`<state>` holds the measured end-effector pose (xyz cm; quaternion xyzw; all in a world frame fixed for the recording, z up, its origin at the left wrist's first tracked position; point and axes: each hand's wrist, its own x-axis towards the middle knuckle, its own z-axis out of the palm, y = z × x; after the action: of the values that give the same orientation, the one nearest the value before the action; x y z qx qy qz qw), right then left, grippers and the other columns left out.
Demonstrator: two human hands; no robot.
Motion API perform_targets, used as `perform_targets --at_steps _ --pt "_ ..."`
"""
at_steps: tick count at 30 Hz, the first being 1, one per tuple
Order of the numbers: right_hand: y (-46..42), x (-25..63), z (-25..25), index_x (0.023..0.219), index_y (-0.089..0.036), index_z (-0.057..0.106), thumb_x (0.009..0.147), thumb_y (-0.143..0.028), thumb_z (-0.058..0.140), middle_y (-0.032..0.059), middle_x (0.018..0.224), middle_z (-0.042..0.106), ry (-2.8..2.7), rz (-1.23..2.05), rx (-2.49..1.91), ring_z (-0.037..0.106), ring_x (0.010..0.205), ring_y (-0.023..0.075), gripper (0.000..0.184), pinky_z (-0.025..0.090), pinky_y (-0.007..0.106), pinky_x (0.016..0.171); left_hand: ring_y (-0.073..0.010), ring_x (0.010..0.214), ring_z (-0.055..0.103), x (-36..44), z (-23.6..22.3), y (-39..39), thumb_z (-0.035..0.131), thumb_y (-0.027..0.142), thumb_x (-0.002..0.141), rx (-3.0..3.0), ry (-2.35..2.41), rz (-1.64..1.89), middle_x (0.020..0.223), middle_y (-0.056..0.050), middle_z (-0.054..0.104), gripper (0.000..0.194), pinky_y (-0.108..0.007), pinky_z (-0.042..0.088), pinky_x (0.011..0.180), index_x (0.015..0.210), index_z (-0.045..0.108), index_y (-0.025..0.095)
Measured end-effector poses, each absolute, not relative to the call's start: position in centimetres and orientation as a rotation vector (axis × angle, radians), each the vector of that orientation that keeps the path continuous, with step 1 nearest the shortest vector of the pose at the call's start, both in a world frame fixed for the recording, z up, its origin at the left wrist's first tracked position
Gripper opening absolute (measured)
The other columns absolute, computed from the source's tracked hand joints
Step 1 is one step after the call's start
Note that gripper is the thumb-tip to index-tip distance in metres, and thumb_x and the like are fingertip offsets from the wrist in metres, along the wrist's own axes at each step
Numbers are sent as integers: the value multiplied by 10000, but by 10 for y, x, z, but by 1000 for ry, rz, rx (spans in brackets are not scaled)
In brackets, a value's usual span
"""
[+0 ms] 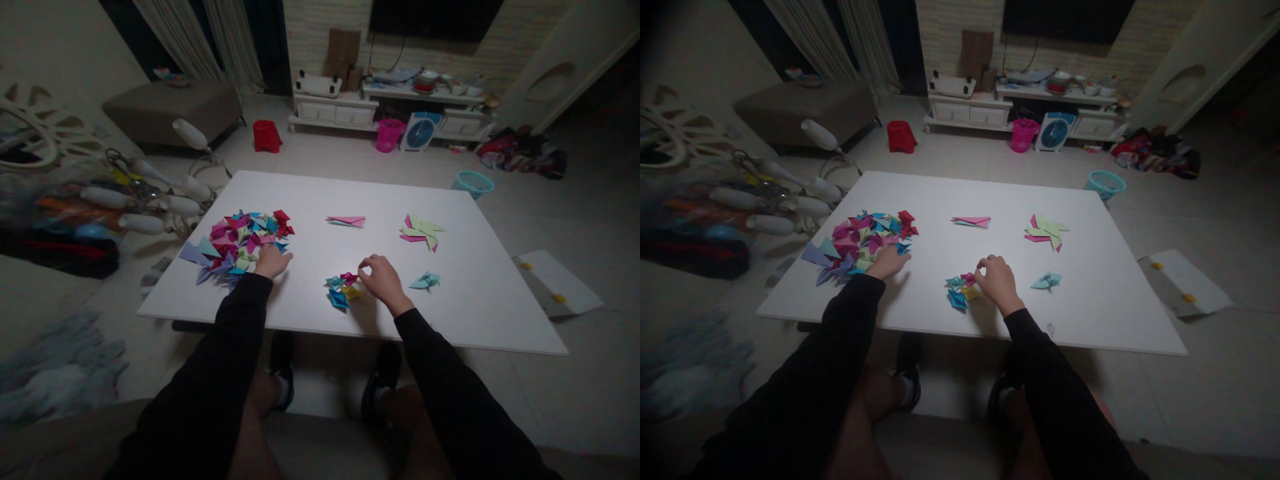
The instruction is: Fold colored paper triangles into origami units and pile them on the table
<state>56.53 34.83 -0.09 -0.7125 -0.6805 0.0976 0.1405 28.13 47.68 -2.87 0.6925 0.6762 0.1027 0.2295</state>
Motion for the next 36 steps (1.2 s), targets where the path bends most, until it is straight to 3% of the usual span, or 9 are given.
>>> perform_targets --at_steps 3,7,17,29,36 --pt "351 566 -1 925 -200 704 900 -250 549 78 998 665 -1936 283 -2029 555 1001 229 165 403 321 857 -283 1167 590 300 -19 469 562 329 834 2052 1591 317 1077 -124 704 296 -362 445 1051 1005 732 157" --pt "358 564 -3 946 -197 691 916 -248 536 81 1013 641 -1906 287 -1929 551 1006 230 166 411 332 905 -230 1099 627 327 -12 457 571 298 857 2113 1297 396 1158 -93 674 272 -327 493 1003 1029 743 174" --pt "364 553 -10 953 -192 710 889 -229 623 79 1033 613 -1938 289 -1788 530 1027 237 114 427 352 925 -215 1105 637 364 -8 432 632 218 845 2239 855 444 1168 -105 665 297 -338 485 1027 1122 719 155" --pt "360 552 -12 862 -207 721 884 -201 610 74 988 641 -2005 241 -1877 527 1001 235 113 430 348 883 -219 1053 653 367 -2 423 649 199 827 2254 777 461 1110 -93 688 262 -356 504 993 1075 727 166" --pt "367 566 -8 867 -203 734 914 -276 577 72 938 690 -1950 187 -2068 562 970 231 180 414 332 840 -171 967 685 364 -5 433 577 126 835 2086 874 600 1148 -98 669 312 -299 560 855 1133 667 143"
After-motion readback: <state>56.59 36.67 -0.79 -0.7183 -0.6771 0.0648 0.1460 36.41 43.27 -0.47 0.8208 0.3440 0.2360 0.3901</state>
